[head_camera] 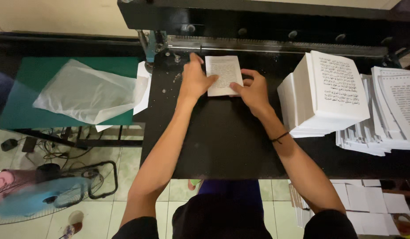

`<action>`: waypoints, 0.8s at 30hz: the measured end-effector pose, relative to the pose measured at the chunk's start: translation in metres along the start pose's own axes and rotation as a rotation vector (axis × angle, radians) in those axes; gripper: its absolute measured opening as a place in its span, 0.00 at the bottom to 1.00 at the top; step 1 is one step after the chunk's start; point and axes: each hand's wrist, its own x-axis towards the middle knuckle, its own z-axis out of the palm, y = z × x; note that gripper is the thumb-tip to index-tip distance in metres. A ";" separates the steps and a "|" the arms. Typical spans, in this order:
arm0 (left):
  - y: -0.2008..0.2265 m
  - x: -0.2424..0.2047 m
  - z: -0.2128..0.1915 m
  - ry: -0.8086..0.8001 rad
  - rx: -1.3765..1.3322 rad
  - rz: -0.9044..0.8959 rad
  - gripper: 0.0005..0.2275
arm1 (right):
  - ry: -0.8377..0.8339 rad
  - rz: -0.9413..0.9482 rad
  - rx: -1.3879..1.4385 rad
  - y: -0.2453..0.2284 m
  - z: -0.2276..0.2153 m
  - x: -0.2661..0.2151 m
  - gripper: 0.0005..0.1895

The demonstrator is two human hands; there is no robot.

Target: The person places stacks of printed papers into a binding machine, aligns them, and presses down the handle to secure the binding. They then remove the bound documents and place them on a pile on the table.

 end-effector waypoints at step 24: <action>-0.024 0.025 0.002 -0.108 0.385 0.442 0.07 | -0.154 0.193 0.199 -0.027 0.014 0.038 0.41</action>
